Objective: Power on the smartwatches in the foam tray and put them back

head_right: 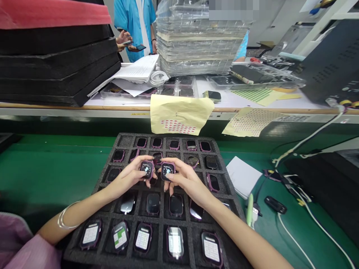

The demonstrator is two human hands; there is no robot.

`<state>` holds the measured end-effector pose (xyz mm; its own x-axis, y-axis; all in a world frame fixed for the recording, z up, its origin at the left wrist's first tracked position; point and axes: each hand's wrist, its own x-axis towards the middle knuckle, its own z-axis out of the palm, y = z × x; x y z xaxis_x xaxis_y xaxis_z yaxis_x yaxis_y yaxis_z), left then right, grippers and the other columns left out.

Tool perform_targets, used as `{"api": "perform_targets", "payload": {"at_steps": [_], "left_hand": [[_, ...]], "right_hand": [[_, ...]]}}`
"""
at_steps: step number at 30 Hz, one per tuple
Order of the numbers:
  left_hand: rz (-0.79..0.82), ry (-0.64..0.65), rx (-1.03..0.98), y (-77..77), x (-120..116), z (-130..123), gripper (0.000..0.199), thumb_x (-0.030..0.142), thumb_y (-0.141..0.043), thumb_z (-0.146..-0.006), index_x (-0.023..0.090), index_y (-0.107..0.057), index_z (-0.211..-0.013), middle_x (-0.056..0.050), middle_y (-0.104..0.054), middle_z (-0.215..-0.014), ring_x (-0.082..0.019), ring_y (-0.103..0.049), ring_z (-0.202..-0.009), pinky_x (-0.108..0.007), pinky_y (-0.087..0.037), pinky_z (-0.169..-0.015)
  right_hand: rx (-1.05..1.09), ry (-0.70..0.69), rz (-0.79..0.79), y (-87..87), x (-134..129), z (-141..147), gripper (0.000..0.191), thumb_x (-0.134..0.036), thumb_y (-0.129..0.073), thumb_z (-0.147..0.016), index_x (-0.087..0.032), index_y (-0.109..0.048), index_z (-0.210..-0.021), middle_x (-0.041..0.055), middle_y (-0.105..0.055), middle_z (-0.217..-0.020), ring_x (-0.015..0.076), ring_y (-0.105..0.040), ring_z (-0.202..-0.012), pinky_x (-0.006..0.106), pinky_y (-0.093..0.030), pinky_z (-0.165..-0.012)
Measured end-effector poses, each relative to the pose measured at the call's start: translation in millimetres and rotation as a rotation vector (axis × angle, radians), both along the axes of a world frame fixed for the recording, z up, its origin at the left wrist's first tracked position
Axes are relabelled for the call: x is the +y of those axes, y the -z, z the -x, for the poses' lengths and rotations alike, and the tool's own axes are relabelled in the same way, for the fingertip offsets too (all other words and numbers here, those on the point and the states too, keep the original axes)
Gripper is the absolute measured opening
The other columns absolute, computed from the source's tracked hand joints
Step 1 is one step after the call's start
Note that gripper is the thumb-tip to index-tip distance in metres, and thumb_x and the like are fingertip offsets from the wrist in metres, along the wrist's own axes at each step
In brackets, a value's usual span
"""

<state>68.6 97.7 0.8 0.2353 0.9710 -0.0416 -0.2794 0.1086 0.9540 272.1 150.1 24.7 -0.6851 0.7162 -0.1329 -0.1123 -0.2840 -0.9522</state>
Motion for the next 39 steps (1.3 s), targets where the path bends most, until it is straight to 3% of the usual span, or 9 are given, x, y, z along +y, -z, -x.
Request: {"api": "perform_targets", "payload": {"at_steps": [3, 6, 23, 28, 34, 39], "left_hand": [[0.025, -0.025, -0.090, 0.4, 1.8, 0.2, 0.038, 0.012, -0.047, -0.080, 0.019, -0.049, -0.117, -0.006, -0.058, -0.101, -0.020, -0.062, -0.094, -0.030, -0.055, -0.070], [0.004, -0.009, -0.050, -1.3, 1.7, 0.8, 0.040, 0.009, -0.046, -0.078, 0.019, -0.052, -0.116, -0.006, -0.059, -0.102, -0.020, -0.062, -0.096, -0.031, -0.056, -0.071], [-0.051, 0.017, 0.064, -2.4, 0.8, 0.5, 0.035, 0.016, -0.053, -0.081, 0.020, -0.049, -0.115, -0.006, -0.059, -0.099, -0.020, -0.061, -0.092, -0.032, -0.056, -0.072], [-0.150, -0.106, 0.320, -1.1, 0.9, 1.8, 0.032, 0.017, -0.066, -0.075, 0.021, -0.050, -0.103, 0.000, -0.052, -0.090, -0.015, -0.053, -0.083, -0.027, -0.045, -0.074], [-0.217, -0.140, 0.484, -6.5, -1.6, 5.1, 0.019, 0.010, -0.058, -0.074, 0.020, -0.047, -0.086, 0.002, -0.050, -0.082, -0.015, -0.049, -0.079, -0.027, -0.039, -0.074], [-0.218, -0.132, 0.470, -5.9, -3.2, 4.4, 0.022, 0.014, -0.060, -0.076, 0.020, -0.047, -0.092, 0.002, -0.048, -0.084, -0.014, -0.048, -0.077, -0.026, -0.039, -0.072]], "right_hand": [[-0.024, 0.015, -0.041, 0.9, 0.3, -1.7, 0.048, -0.019, -0.064, -0.083, -0.019, -0.049, -0.129, 0.0075, -0.064, -0.097, 0.0157, -0.066, -0.063, 0.024, -0.053, -0.047], [-0.058, 0.002, -0.086, 1.2, -0.6, -3.3, 0.055, -0.018, -0.064, -0.083, -0.020, -0.045, -0.134, 0.0098, -0.064, -0.105, 0.0174, -0.069, -0.065, 0.025, -0.054, -0.048], [-0.065, 0.015, -0.103, 3.3, -0.3, -2.9, 0.050, -0.022, -0.064, -0.085, -0.019, -0.050, -0.133, 0.0102, -0.068, -0.102, 0.0203, -0.071, -0.067, 0.027, -0.056, -0.049], [0.027, -0.032, -0.058, 2.4, 1.0, -0.5, 0.047, -0.023, -0.064, -0.087, -0.022, -0.051, -0.132, 0.0116, -0.064, -0.114, 0.0197, -0.069, -0.077, 0.028, -0.057, -0.055], [0.001, -0.084, -0.014, 8.2, -2.5, -0.3, 0.041, -0.024, -0.068, -0.086, -0.017, -0.059, -0.125, 0.0036, -0.069, -0.078, 0.0157, -0.068, -0.065, 0.028, -0.056, -0.063], [0.019, -0.105, 0.000, 9.9, -5.3, 0.6, 0.048, -0.026, -0.068, -0.085, -0.015, -0.056, -0.130, 0.0032, -0.068, -0.071, 0.0162, -0.067, -0.059, 0.028, -0.056, -0.056]]}}
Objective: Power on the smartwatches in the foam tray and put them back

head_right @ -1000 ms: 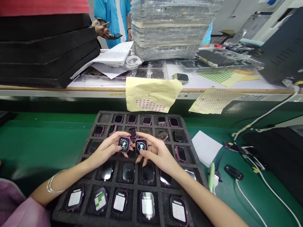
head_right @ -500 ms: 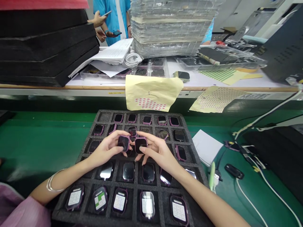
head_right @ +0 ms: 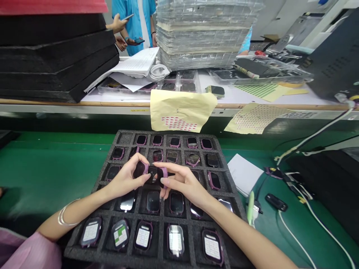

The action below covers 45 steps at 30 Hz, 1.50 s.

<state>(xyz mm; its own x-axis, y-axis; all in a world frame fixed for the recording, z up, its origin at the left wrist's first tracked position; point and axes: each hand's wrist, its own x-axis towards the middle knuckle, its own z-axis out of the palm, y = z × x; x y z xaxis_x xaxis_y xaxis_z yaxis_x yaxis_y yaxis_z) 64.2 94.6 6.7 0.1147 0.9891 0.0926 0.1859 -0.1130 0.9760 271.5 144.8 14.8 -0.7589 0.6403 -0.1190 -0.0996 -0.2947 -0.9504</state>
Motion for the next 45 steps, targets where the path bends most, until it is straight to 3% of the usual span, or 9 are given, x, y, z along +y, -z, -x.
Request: {"api": "perform_targets", "payload": {"at_steps": [7, 16, 22, 34, 38, 42, 45], "left_hand": [[0.051, 0.017, -0.067, 4.0, 1.1, -0.9, 0.021, 0.019, -0.059, -0.080, 0.020, -0.046, -0.097, 0.003, -0.047, -0.082, -0.008, -0.045, -0.059, -0.023, -0.037, -0.058], [-0.069, -0.005, 0.022, 0.3, 1.8, 1.9, 0.022, 0.009, -0.054, -0.075, 0.020, -0.046, -0.092, 0.002, -0.046, -0.083, -0.013, -0.047, -0.075, -0.025, -0.037, -0.068], [-0.090, 0.020, 0.065, -1.1, 0.9, 1.7, 0.023, 0.005, -0.053, -0.072, 0.020, -0.046, -0.088, 0.001, -0.049, -0.085, -0.014, -0.049, -0.081, -0.027, -0.038, -0.074], [-0.147, -0.015, 0.054, -1.6, 0.9, 1.2, 0.025, 0.002, -0.053, -0.071, 0.020, -0.044, -0.085, 0.003, -0.047, -0.082, -0.012, -0.047, -0.077, -0.025, -0.038, -0.071], [-0.108, -0.025, 0.023, -0.7, 0.6, 0.7, 0.021, 0.010, -0.055, -0.077, 0.021, -0.045, -0.091, 0.003, -0.046, -0.085, -0.011, -0.048, -0.072, -0.024, -0.040, -0.066], [-0.080, -0.039, 0.040, -0.4, 0.6, 1.5, 0.022, 0.006, -0.054, -0.074, 0.020, -0.044, -0.088, 0.004, -0.046, -0.082, -0.009, -0.048, -0.067, -0.021, -0.041, -0.061], [-0.026, -0.023, 0.004, 0.1, 0.2, 2.0, 0.022, 0.009, -0.054, -0.077, 0.021, -0.044, -0.093, 0.004, -0.045, -0.086, -0.004, -0.045, -0.054, -0.018, -0.038, -0.048]], "right_hand": [[0.018, 0.014, 0.028, -1.5, 0.6, 2.6, 0.047, -0.028, -0.070, -0.083, -0.017, -0.058, -0.127, 0.0038, -0.066, -0.079, 0.0159, -0.067, -0.060, 0.025, -0.055, -0.051], [-0.018, -0.015, -0.003, 1.2, 3.7, -0.3, 0.047, -0.029, -0.070, -0.083, -0.016, -0.059, -0.127, 0.0032, -0.067, -0.075, 0.0146, -0.065, -0.054, 0.026, -0.055, -0.051], [-0.045, 0.038, -0.040, 1.4, 4.7, -1.0, 0.044, -0.028, -0.070, -0.084, -0.015, -0.061, -0.124, 0.0018, -0.065, -0.067, 0.0129, -0.061, -0.050, 0.022, -0.053, -0.047], [-0.025, 0.057, -0.040, -2.4, 3.3, -0.7, 0.039, -0.023, -0.068, -0.085, -0.017, -0.062, -0.123, 0.0007, -0.064, -0.067, 0.0103, -0.060, -0.051, 0.019, -0.052, -0.048], [-0.009, 0.045, -0.048, -3.3, 4.0, -0.7, 0.041, -0.023, -0.069, -0.084, -0.018, -0.062, -0.124, 0.0014, -0.065, -0.072, 0.0103, -0.060, -0.051, 0.020, -0.052, -0.047], [-0.014, 0.046, -0.050, -2.9, 4.7, -1.6, 0.040, -0.022, -0.068, -0.084, -0.016, -0.062, -0.124, 0.0003, -0.063, -0.066, 0.0106, -0.060, -0.050, 0.019, -0.052, -0.047], [-0.026, 0.045, -0.056, -1.9, 4.6, -2.5, 0.041, -0.023, -0.068, -0.085, -0.016, -0.061, -0.125, 0.0002, -0.063, -0.063, 0.0109, -0.059, -0.050, 0.020, -0.052, -0.048]]}}
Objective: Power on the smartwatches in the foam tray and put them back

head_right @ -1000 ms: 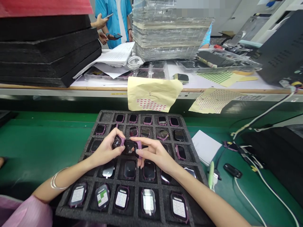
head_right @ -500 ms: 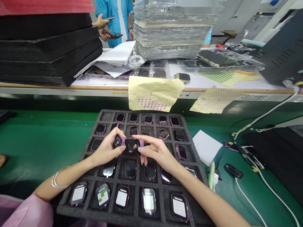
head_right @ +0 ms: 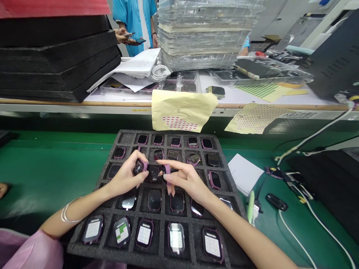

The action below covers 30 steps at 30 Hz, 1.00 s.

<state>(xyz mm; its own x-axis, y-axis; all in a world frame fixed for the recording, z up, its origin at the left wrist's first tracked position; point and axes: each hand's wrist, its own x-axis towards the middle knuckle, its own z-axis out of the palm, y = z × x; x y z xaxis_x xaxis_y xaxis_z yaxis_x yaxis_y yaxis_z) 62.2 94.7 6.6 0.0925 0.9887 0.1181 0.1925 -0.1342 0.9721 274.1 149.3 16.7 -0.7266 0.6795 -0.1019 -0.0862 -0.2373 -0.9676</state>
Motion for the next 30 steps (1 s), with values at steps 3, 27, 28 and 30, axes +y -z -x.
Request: {"api": "perform_targets", "payload": {"at_steps": [3, 27, 28, 30], "left_hand": [[0.038, 0.013, -0.035, 0.8, -0.7, 0.3, 0.022, 0.010, -0.054, -0.078, 0.021, -0.042, -0.092, 0.005, -0.044, -0.086, 0.000, -0.041, -0.044, -0.016, -0.034, -0.039], [-0.021, -0.052, -0.064, 2.2, -0.9, 1.4, 0.020, 0.011, -0.057, -0.077, 0.021, -0.044, -0.090, 0.003, -0.046, -0.085, -0.003, -0.042, -0.050, -0.015, -0.037, -0.043], [0.001, -0.046, -0.080, 2.4, -0.6, 1.0, 0.021, 0.013, -0.058, -0.078, 0.021, -0.044, -0.092, 0.003, -0.046, -0.085, -0.003, -0.043, -0.051, -0.016, -0.039, -0.044], [0.054, -0.017, -0.142, 2.9, 0.8, -0.3, 0.025, 0.018, -0.060, -0.079, 0.021, -0.044, -0.098, 0.003, -0.047, -0.085, -0.005, -0.047, -0.055, -0.018, -0.043, -0.048]], "right_hand": [[0.001, -0.002, -0.003, 0.0, -0.2, -0.4, 0.041, -0.024, -0.069, -0.084, -0.016, -0.061, -0.124, 0.0010, -0.064, -0.065, 0.0112, -0.060, -0.050, 0.021, -0.052, -0.048], [0.005, 0.045, 0.000, -9.0, -2.5, 0.1, 0.042, -0.021, -0.069, -0.082, -0.015, -0.062, -0.123, 0.0040, -0.067, -0.081, 0.0114, -0.061, -0.051, 0.022, -0.051, -0.046], [0.008, 0.039, 0.014, -8.7, -2.4, 0.3, 0.043, -0.022, -0.068, -0.082, -0.015, -0.060, -0.124, 0.0047, -0.067, -0.083, 0.0114, -0.060, -0.051, 0.023, -0.051, -0.046], [0.027, 0.024, 0.045, -7.7, -1.8, 0.9, 0.047, -0.023, -0.067, -0.083, -0.015, -0.057, -0.128, 0.0065, -0.067, -0.089, 0.0123, -0.061, -0.054, 0.023, -0.051, -0.048]]}}
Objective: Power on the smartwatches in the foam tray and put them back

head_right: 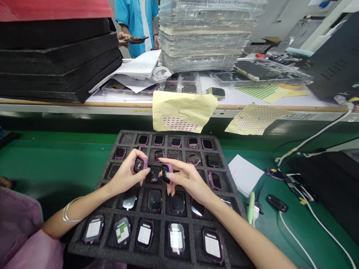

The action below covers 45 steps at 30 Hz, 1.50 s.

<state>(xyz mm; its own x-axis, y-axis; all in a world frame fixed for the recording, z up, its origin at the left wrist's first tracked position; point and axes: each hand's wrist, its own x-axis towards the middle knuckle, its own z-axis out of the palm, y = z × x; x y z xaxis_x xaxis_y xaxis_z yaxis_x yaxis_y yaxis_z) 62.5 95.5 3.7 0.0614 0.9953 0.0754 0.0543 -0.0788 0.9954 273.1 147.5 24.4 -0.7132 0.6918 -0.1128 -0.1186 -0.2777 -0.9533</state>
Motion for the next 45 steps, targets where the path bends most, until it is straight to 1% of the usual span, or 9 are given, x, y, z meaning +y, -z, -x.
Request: {"api": "perform_targets", "payload": {"at_steps": [5, 10, 16, 19, 28, 33, 35, 39, 45], "left_hand": [[0.088, 0.137, -0.218, 1.1, 4.6, -3.7, 0.037, 0.014, -0.057, -0.078, 0.019, -0.041, -0.111, 0.000, -0.056, -0.085, -0.011, -0.057, -0.069, -0.028, -0.053, -0.067], [0.123, 0.146, -0.374, 4.2, 6.1, -4.7, 0.040, 0.011, -0.052, -0.075, 0.019, -0.047, -0.114, -0.004, -0.058, -0.099, -0.017, -0.061, -0.088, -0.030, -0.055, -0.069], [0.137, 0.178, -0.400, 5.4, 6.3, -4.1, 0.040, 0.010, -0.050, -0.076, 0.018, -0.050, -0.115, -0.006, -0.059, -0.101, -0.018, -0.061, -0.091, -0.031, -0.056, -0.071], [0.123, 0.176, -0.381, 4.6, 6.2, -3.9, 0.040, 0.009, -0.050, -0.076, 0.019, -0.051, -0.115, -0.005, -0.060, -0.100, -0.018, -0.062, -0.091, -0.031, -0.057, -0.070], [0.090, 0.171, -0.321, 1.1, 5.9, -4.9, 0.035, 0.015, -0.051, -0.079, 0.019, -0.049, -0.114, -0.005, -0.059, -0.098, -0.018, -0.061, -0.089, -0.031, -0.056, -0.070], [0.046, 0.099, -0.119, 1.5, 4.7, -4.2, 0.035, 0.018, -0.063, -0.077, 0.021, -0.048, -0.109, -0.001, -0.052, -0.093, -0.015, -0.056, -0.082, -0.025, -0.048, -0.066], [0.005, 0.058, -0.002, 1.2, 4.2, -2.6, 0.031, 0.017, -0.064, -0.076, 0.021, -0.050, -0.103, 0.000, -0.052, -0.092, -0.014, -0.052, -0.082, -0.026, -0.045, -0.071], [-0.044, 0.047, 0.153, -1.9, 2.1, 0.7, 0.023, 0.011, -0.059, -0.073, 0.020, -0.050, -0.092, 0.001, -0.051, -0.085, -0.015, -0.050, -0.078, -0.027, -0.040, -0.073], [-0.053, 0.055, 0.175, -2.8, 0.0, 0.3, 0.024, 0.010, -0.057, -0.073, 0.021, -0.048, -0.092, 0.001, -0.050, -0.088, -0.014, -0.050, -0.077, -0.026, -0.041, -0.071]], "right_hand": [[0.030, -0.017, 0.009, 2.6, 3.9, 0.5, 0.044, -0.022, -0.065, -0.084, -0.016, -0.054, -0.126, 0.0090, -0.066, -0.098, 0.0136, -0.062, -0.060, 0.023, -0.050, -0.048], [0.003, 0.026, -0.001, 2.9, 4.7, 0.3, 0.043, -0.018, -0.066, -0.082, -0.017, -0.054, -0.123, 0.0080, -0.065, -0.100, 0.0119, -0.060, -0.059, 0.021, -0.048, -0.045], [-0.027, 0.057, -0.027, 3.0, 3.2, 0.1, 0.046, -0.018, -0.064, -0.082, -0.016, -0.051, -0.126, 0.0076, -0.067, -0.093, 0.0148, -0.063, -0.058, 0.023, -0.049, -0.045], [-0.024, 0.062, -0.032, 3.2, 3.9, 0.0, 0.047, -0.018, -0.064, -0.082, -0.016, -0.051, -0.127, 0.0080, -0.068, -0.091, 0.0157, -0.064, -0.059, 0.024, -0.050, -0.045], [-0.040, 0.073, -0.040, 2.2, 3.0, -0.4, 0.051, -0.019, -0.064, -0.082, -0.017, -0.050, -0.131, 0.0127, -0.069, -0.104, 0.0152, -0.064, -0.058, 0.024, -0.051, -0.045], [-0.005, 0.031, -0.048, 1.2, 2.4, 0.9, 0.051, -0.021, -0.065, -0.084, -0.021, -0.050, -0.134, 0.0124, -0.066, -0.113, 0.0177, -0.066, -0.069, 0.026, -0.054, -0.051], [0.002, 0.004, -0.054, 1.7, 1.7, 1.1, 0.048, -0.022, -0.065, -0.085, -0.021, -0.053, -0.131, 0.0096, -0.067, -0.106, 0.0178, -0.067, -0.071, 0.027, -0.055, -0.054], [-0.043, -0.022, -0.053, 4.8, -0.4, -0.4, 0.043, -0.025, -0.069, -0.084, -0.017, -0.060, -0.125, 0.0029, -0.069, -0.076, 0.0151, -0.066, -0.062, 0.026, -0.055, -0.059], [-0.060, -0.066, -0.054, 8.9, -0.4, -1.7, 0.049, -0.027, -0.071, -0.083, -0.016, -0.057, -0.129, 0.0019, -0.068, -0.073, 0.0146, -0.066, -0.058, 0.027, -0.055, -0.058]]}}
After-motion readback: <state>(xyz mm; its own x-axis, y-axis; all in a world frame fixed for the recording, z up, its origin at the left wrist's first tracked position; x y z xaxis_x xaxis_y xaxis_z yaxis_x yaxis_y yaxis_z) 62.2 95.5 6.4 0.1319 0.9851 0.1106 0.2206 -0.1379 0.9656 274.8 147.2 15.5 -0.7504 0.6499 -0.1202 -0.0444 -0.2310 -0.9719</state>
